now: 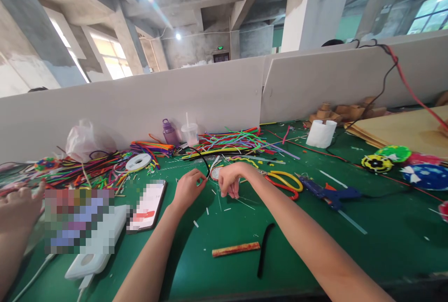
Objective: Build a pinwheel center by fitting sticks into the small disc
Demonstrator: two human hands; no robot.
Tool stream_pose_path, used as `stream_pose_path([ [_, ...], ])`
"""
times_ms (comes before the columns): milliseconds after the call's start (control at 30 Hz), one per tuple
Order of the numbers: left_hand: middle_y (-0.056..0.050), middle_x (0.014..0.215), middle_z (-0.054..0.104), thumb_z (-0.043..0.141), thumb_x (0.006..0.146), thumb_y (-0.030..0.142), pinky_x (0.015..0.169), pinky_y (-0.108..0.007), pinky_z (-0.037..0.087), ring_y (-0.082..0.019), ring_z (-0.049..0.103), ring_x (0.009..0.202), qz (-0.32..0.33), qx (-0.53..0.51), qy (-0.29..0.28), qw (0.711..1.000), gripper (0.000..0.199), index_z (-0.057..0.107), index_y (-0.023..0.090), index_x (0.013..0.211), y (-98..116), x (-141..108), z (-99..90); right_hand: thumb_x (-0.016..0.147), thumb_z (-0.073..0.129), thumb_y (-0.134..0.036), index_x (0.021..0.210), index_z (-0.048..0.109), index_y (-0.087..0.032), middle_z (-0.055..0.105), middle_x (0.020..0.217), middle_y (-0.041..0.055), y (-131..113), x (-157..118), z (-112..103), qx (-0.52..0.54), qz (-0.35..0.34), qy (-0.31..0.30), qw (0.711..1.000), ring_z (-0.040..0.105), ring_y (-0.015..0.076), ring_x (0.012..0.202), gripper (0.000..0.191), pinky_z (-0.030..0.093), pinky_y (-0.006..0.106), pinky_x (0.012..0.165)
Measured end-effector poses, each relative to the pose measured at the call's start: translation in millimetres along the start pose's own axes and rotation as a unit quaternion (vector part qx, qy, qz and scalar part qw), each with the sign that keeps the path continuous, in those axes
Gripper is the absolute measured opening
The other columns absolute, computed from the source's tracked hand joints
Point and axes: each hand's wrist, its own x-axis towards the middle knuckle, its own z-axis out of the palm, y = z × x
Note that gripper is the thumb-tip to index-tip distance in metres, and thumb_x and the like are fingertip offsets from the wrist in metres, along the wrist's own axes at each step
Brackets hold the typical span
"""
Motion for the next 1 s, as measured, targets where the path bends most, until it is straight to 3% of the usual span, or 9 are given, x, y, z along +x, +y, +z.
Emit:
stream_pose_path([
  [67, -0.002, 0.083, 0.064, 0.054, 0.083, 0.027, 0.057, -0.025, 0.038, -0.015, 0.059, 0.067, -0.026, 0.009, 0.013, 1.000, 0.013, 0.064, 0.022, 0.077, 1, 0, -3.0, 0.045, 0.082, -0.048, 0.069, 0.064, -0.009, 0.068, 0.056, 0.0080, 1, -1, -1, -0.004, 0.009, -0.019, 1.000, 0.067, 0.0176, 0.051, 0.049, 0.056, 0.026, 0.053],
  [167, -0.002, 0.080, 0.061, 0.055, 0.083, 0.030, 0.055, -0.025, 0.035, -0.014, 0.057, 0.063, -0.079, 0.019, 0.076, 0.994, 0.014, 0.062, 0.020, 0.076, 3, 0, -6.5, 0.051, 0.077, -0.057, 0.072, 0.065, -0.009, 0.069, 0.060, 0.0098, 3, -2, -2, -0.009, 0.018, -0.033, 0.999, 0.068, 0.0178, 0.053, 0.054, 0.056, 0.025, 0.054],
  [333, -0.003, 0.085, 0.059, 0.053, 0.085, 0.029, 0.054, -0.024, 0.035, -0.012, 0.054, 0.060, -0.118, -0.001, 0.191, 0.975, 0.015, 0.060, 0.019, 0.078, 5, 1, -10.0, 0.057, 0.072, -0.061, 0.068, 0.066, -0.010, 0.068, 0.060, 0.0094, 1, -6, -3, -0.004, -0.007, 0.003, 1.000, 0.067, 0.0174, 0.054, 0.053, 0.054, 0.026, 0.054],
  [400, -0.003, 0.085, 0.059, 0.051, 0.086, 0.030, 0.055, -0.024, 0.036, -0.011, 0.054, 0.059, -0.117, -0.027, 0.216, 0.969, 0.015, 0.059, 0.019, 0.079, 6, 1, -10.6, 0.061, 0.072, -0.056, 0.061, 0.063, -0.011, 0.066, 0.055, 0.0060, -2, -8, -4, 0.006, -0.056, 0.096, 0.994, 0.064, 0.0153, 0.049, 0.046, 0.052, 0.025, 0.052],
  [500, -0.002, 0.082, 0.058, 0.050, 0.087, 0.031, 0.058, -0.024, 0.038, -0.011, 0.053, 0.058, -0.111, -0.066, 0.232, 0.964, 0.017, 0.056, 0.019, 0.078, 9, 2, -10.4, 0.067, 0.070, -0.052, 0.054, 0.059, -0.013, 0.060, 0.049, 0.0018, -7, -10, -4, 0.015, -0.160, 0.301, 0.940, 0.056, 0.0110, 0.042, 0.043, 0.043, 0.022, 0.046],
  [567, -0.002, 0.078, 0.057, 0.050, 0.086, 0.032, 0.060, -0.025, 0.039, -0.011, 0.052, 0.059, -0.111, -0.097, 0.236, 0.960, 0.017, 0.055, 0.019, 0.077, 11, 2, -9.8, 0.072, 0.065, -0.055, 0.058, 0.060, -0.012, 0.060, 0.049, 0.0017, -10, -7, -4, 0.045, -0.203, 0.345, 0.915, 0.054, 0.0096, 0.041, 0.045, 0.040, 0.021, 0.044],
  [733, 0.004, 0.061, 0.051, 0.050, 0.086, 0.038, 0.050, -0.022, 0.034, -0.010, 0.046, 0.049, -0.158, -0.226, 0.208, 0.938, 0.019, 0.050, 0.020, 0.079, 17, 3, -9.4, 0.083, 0.053, -0.056, 0.083, 0.063, -0.012, 0.062, 0.054, 0.0019, -10, 8, 1, 0.226, -0.251, 0.258, 0.905, 0.056, 0.0101, 0.043, 0.045, 0.038, 0.019, 0.041],
  [867, 0.004, 0.059, 0.050, 0.050, 0.084, 0.041, 0.050, -0.022, 0.033, -0.011, 0.044, 0.051, -0.151, -0.287, 0.187, 0.927, 0.022, 0.053, 0.020, 0.077, 21, 4, -11.6, 0.089, 0.050, -0.042, 0.078, 0.059, -0.013, 0.059, 0.054, 0.0003, -10, 15, 4, 0.330, -0.299, 0.218, 0.868, 0.056, 0.0089, 0.043, 0.032, 0.035, 0.017, 0.038],
  [1000, 0.003, 0.056, 0.047, 0.051, 0.083, 0.043, 0.049, -0.023, 0.031, -0.011, 0.042, 0.051, -0.144, -0.316, 0.167, 0.923, 0.026, 0.060, 0.019, 0.076, 22, 5, -12.1, 0.087, 0.053, -0.035, 0.072, 0.059, -0.013, 0.058, 0.053, -0.0001, -11, 17, 4, 0.350, -0.312, 0.238, 0.850, 0.055, 0.0083, 0.043, 0.027, 0.034, 0.018, 0.038],
])
